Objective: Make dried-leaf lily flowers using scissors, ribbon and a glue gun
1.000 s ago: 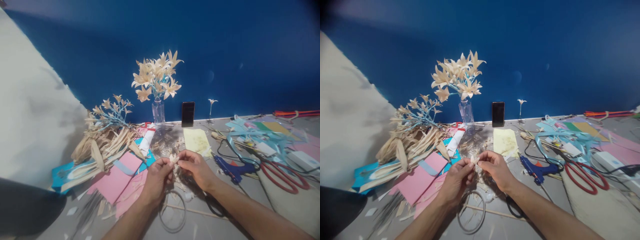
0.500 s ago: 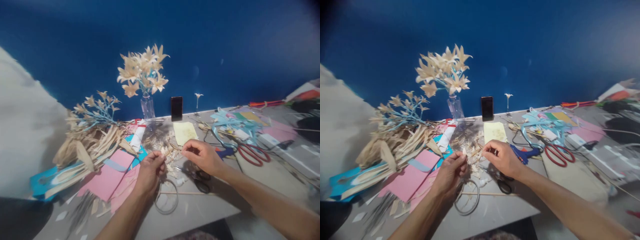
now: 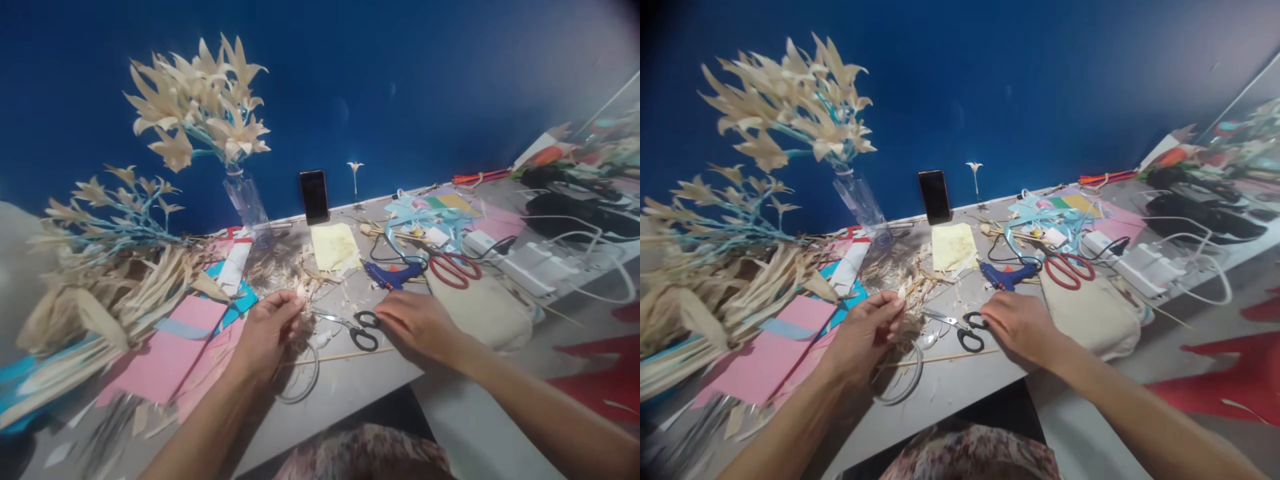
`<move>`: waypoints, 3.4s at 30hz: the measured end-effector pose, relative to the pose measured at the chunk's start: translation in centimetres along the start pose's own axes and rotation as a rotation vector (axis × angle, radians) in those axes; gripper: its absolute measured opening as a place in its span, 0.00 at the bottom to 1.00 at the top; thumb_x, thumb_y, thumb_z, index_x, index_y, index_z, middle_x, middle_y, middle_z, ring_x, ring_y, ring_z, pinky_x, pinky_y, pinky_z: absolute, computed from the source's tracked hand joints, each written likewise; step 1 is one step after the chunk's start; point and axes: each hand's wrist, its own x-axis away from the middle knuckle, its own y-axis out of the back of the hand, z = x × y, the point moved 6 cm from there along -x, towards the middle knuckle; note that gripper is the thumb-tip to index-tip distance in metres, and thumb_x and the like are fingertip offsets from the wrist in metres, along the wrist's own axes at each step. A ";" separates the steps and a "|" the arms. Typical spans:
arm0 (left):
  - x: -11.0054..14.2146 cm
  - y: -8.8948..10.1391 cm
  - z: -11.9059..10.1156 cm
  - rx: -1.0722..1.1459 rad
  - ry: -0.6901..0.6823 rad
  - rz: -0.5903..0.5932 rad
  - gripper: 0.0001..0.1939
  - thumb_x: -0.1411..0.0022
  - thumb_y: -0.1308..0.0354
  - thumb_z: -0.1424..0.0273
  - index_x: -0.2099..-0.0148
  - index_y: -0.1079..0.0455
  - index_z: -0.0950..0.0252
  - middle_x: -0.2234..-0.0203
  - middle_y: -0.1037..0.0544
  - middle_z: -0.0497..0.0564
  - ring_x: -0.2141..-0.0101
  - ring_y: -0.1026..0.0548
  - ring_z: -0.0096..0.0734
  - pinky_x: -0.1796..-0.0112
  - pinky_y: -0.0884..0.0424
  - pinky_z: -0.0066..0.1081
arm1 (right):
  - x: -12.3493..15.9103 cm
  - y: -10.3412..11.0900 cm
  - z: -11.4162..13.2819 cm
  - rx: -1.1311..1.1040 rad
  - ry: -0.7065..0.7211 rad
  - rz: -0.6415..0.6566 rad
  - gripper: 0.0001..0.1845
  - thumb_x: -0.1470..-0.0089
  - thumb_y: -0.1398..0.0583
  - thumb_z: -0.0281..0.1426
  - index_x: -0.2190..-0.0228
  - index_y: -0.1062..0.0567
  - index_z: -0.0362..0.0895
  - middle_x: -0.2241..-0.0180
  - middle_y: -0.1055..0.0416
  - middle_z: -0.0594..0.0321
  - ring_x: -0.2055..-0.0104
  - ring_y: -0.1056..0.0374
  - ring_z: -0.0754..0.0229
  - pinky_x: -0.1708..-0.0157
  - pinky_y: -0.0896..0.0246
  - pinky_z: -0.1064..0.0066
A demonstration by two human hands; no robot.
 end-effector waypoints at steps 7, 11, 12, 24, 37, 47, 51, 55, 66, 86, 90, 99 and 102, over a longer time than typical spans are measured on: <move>-0.2 -0.9 -1.6 -0.091 -0.014 -0.011 0.17 0.57 0.27 0.65 0.73 0.30 0.67 0.82 0.31 0.43 0.82 0.39 0.17 0.82 0.45 0.19 | -1.5 1.7 -7.5 0.362 -0.119 0.081 0.21 0.42 0.46 0.20 0.50 0.25 0.43 0.51 0.28 0.50 0.53 0.32 0.50 0.59 0.40 0.66; -1.0 -1.3 -1.7 -0.082 0.001 -0.021 0.16 0.58 0.27 0.65 0.73 0.30 0.67 0.81 0.31 0.43 0.82 0.39 0.18 0.82 0.45 0.19 | -2.5 0.2 -8.7 0.363 -0.084 0.160 0.20 0.41 0.47 0.20 0.51 0.24 0.41 0.54 0.29 0.49 0.54 0.34 0.50 0.58 0.40 0.64; -1.3 -1.4 -1.7 -0.081 -0.004 -0.021 0.16 0.57 0.27 0.65 0.73 0.30 0.67 0.82 0.31 0.43 0.82 0.39 0.18 0.82 0.45 0.19 | -2.5 0.1 -8.8 0.359 -0.078 0.155 0.19 0.42 0.47 0.20 0.52 0.23 0.41 0.55 0.28 0.49 0.54 0.34 0.50 0.58 0.41 0.64; -2.9 -0.4 -0.1 0.033 -0.009 -0.050 0.14 0.53 0.29 0.67 0.70 0.31 0.66 0.83 0.32 0.42 0.83 0.40 0.17 0.82 0.47 0.19 | -2.9 1.1 -8.8 0.263 -0.057 0.068 0.15 0.46 0.43 0.25 0.58 0.24 0.44 0.59 0.30 0.51 0.56 0.35 0.49 0.57 0.40 0.60; -2.7 -0.5 1.0 0.105 0.031 -0.067 0.12 0.57 0.30 0.71 0.71 0.29 0.68 0.83 0.29 0.46 0.85 0.39 0.17 0.83 0.50 0.19 | -3.7 1.0 -1.3 -0.316 0.241 0.049 0.16 0.42 0.45 0.27 0.52 0.32 0.47 0.57 0.27 0.52 0.58 0.32 0.50 0.55 0.37 0.59; -2.6 -0.9 1.5 0.099 0.077 -0.085 0.10 0.60 0.33 0.73 0.72 0.28 0.68 0.86 0.32 0.45 0.85 0.42 0.17 0.85 0.50 0.20 | -4.3 -0.5 1.7 -0.385 0.381 0.204 0.09 0.37 0.48 0.34 0.58 0.31 0.45 0.66 0.31 0.57 0.64 0.37 0.54 0.63 0.44 0.62; -2.6 -1.1 1.6 0.111 0.084 -0.056 0.08 0.60 0.34 0.73 0.74 0.28 0.68 0.84 0.30 0.46 0.85 0.42 0.16 0.85 0.50 0.20 | -4.2 -0.6 2.0 -0.402 0.365 0.211 0.09 0.37 0.49 0.32 0.59 0.31 0.46 0.66 0.32 0.58 0.64 0.38 0.54 0.63 0.46 0.63; -2.6 -1.0 1.7 0.135 0.100 -0.039 0.08 0.60 0.34 0.73 0.74 0.28 0.69 0.79 0.26 0.51 0.85 0.41 0.15 0.85 0.50 0.20 | -4.3 -0.6 2.2 -0.394 0.354 0.203 0.07 0.37 0.50 0.30 0.62 0.31 0.46 0.68 0.33 0.60 0.66 0.38 0.55 0.63 0.47 0.63; -2.5 -1.4 1.8 0.192 0.126 0.014 0.09 0.61 0.31 0.74 0.75 0.27 0.71 0.80 0.27 0.51 0.84 0.41 0.15 0.85 0.51 0.19 | -4.0 -1.2 1.2 -0.370 0.335 0.209 0.07 0.37 0.48 0.34 0.66 0.32 0.46 0.71 0.34 0.62 0.69 0.39 0.57 0.65 0.48 0.65; -2.5 -1.1 1.4 0.238 0.112 0.032 0.13 0.60 0.27 0.72 0.73 0.27 0.71 0.78 0.26 0.51 0.84 0.41 0.14 0.85 0.51 0.18 | -4.1 2.8 -5.9 0.174 0.244 0.101 0.16 0.45 0.42 0.28 0.54 0.28 0.44 0.56 0.27 0.50 0.57 0.32 0.48 0.58 0.39 0.58; -2.6 -0.8 1.0 0.212 0.069 0.012 0.13 0.58 0.27 0.71 0.72 0.26 0.71 0.82 0.29 0.47 0.84 0.42 0.14 0.85 0.50 0.18 | -3.7 4.3 -11.6 0.382 0.102 0.107 0.18 0.50 0.42 0.25 0.55 0.26 0.44 0.58 0.27 0.49 0.58 0.31 0.46 0.59 0.38 0.57; -2.9 -0.8 1.2 0.135 0.030 -0.005 0.13 0.59 0.27 0.71 0.72 0.26 0.70 0.84 0.29 0.46 0.85 0.40 0.15 0.85 0.48 0.18 | -5.8 1.0 -9.5 0.219 0.148 0.249 0.18 0.46 0.39 0.28 0.52 0.25 0.41 0.53 0.26 0.48 0.52 0.32 0.45 0.51 0.38 0.57; -2.9 -0.6 0.9 0.128 0.010 -0.024 0.13 0.58 0.27 0.71 0.71 0.27 0.70 0.83 0.29 0.45 0.84 0.40 0.15 0.84 0.48 0.18 | -5.6 1.6 -8.6 0.191 0.144 0.222 0.20 0.45 0.38 0.29 0.50 0.26 0.43 0.49 0.27 0.49 0.49 0.32 0.44 0.49 0.39 0.54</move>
